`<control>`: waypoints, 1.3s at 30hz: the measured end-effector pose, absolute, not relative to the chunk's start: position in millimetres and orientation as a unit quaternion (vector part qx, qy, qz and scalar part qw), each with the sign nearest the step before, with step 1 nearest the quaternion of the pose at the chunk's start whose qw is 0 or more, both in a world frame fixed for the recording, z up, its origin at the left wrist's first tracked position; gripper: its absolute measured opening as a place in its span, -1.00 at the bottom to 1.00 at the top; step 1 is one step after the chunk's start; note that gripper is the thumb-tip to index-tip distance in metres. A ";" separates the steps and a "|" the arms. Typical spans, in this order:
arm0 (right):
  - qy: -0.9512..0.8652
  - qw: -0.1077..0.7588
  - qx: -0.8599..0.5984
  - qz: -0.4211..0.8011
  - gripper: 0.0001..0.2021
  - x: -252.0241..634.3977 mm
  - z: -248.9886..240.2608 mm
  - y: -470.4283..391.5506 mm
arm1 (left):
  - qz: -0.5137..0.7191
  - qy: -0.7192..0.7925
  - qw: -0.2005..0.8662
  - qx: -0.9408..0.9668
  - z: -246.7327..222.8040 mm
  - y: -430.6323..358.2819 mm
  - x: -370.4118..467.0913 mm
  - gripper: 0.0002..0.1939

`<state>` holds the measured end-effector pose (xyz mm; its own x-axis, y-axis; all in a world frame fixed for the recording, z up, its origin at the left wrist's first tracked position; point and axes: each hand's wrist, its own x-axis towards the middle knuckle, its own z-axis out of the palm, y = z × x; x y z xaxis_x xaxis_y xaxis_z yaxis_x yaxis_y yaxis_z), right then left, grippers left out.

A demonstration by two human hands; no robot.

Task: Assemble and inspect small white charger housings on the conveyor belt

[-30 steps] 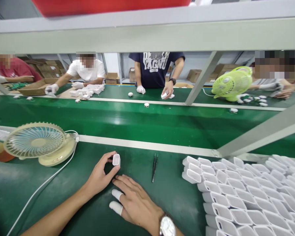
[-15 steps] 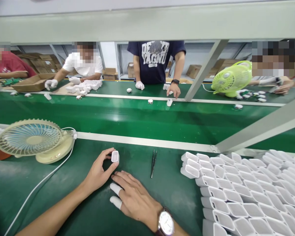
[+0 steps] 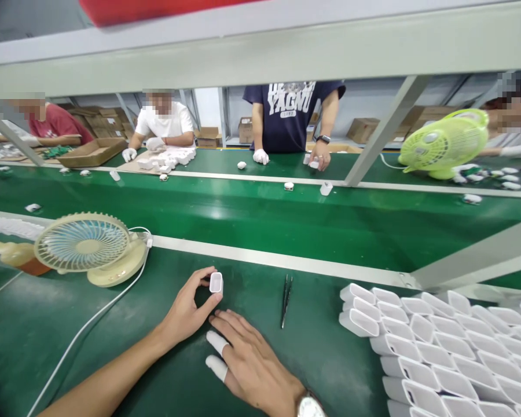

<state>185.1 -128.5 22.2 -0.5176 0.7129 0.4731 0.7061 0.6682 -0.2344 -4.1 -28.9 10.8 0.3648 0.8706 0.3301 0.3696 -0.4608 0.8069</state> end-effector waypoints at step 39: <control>-0.878 0.252 -0.405 -0.049 -0.54 186.4 15.1 -123.3 | 0.399 0.400 0.313 0.764 12.7 -30.6 -2.5 -0.48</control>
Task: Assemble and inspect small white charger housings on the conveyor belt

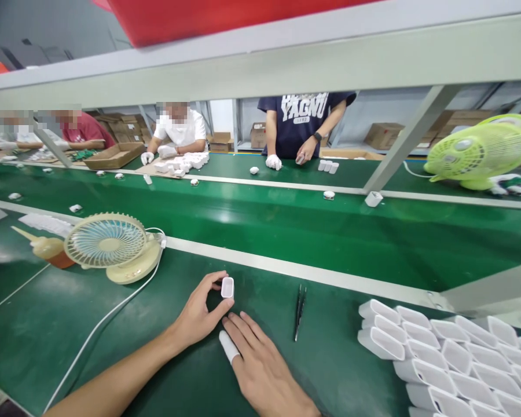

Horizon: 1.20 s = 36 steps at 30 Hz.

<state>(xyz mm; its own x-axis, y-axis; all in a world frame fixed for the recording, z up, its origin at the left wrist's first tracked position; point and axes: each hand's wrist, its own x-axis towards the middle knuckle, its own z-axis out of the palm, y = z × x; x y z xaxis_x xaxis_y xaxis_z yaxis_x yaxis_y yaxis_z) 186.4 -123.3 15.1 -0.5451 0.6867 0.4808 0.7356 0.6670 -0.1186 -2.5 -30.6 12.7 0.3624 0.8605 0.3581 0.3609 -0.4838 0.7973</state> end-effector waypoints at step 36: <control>-0.734 0.121 -0.653 -0.145 -0.56 259.3 1.6 -93.1 | 0.401 0.392 0.287 0.776 6.4 -32.6 -4.9 -0.45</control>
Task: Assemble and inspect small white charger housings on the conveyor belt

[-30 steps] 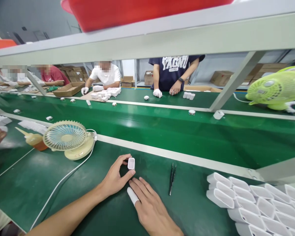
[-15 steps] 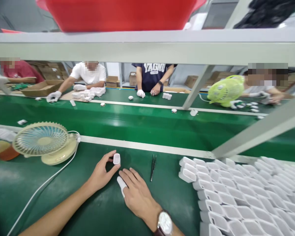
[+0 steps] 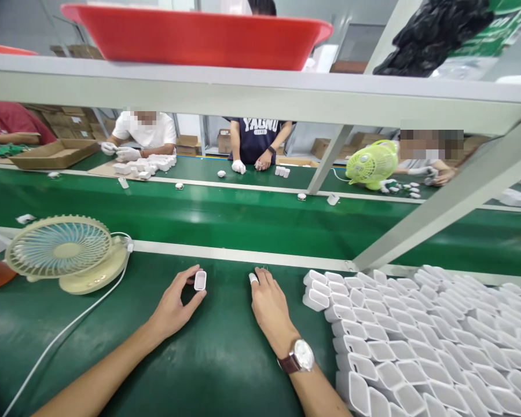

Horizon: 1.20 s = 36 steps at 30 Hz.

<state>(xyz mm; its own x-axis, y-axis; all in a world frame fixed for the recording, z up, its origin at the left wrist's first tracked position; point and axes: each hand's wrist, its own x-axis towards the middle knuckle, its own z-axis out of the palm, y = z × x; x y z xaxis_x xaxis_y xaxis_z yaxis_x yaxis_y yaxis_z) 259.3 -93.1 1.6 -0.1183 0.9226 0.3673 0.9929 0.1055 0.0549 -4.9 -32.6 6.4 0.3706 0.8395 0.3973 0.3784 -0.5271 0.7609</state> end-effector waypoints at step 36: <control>-0.841 0.347 -0.416 0.011 -0.48 207.7 39.8 -119.6 | 0.472 0.272 0.207 0.813 26.2 -44.3 -6.3 -0.79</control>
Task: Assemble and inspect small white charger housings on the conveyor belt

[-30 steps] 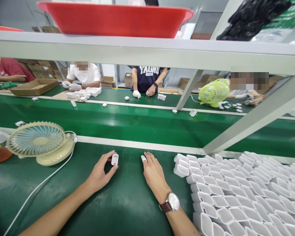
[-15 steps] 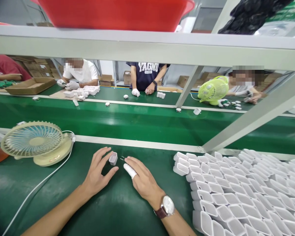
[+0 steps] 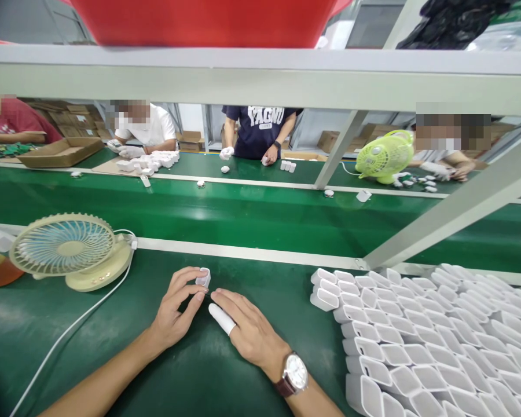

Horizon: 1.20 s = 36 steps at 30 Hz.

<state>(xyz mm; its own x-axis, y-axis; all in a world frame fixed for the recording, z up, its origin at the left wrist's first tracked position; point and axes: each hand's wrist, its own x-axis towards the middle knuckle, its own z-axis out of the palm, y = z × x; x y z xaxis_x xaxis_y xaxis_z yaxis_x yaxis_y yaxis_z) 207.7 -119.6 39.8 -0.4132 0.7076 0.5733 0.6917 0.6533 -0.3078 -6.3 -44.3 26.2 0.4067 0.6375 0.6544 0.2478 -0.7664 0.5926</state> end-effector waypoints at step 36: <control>-0.836 0.369 -0.396 -0.092 -0.36 208.8 25.8 -116.7 | 0.492 0.257 0.174 0.813 28.2 -45.7 -3.7 -0.87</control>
<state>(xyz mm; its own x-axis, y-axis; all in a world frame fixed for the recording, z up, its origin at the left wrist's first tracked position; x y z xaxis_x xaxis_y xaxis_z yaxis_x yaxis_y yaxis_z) 208.8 -116.7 25.8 -0.4135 0.5933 0.6906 0.7299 0.6694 -0.1381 -3.7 -45.7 28.2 0.3838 0.5885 0.7116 0.2464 -0.8079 0.5353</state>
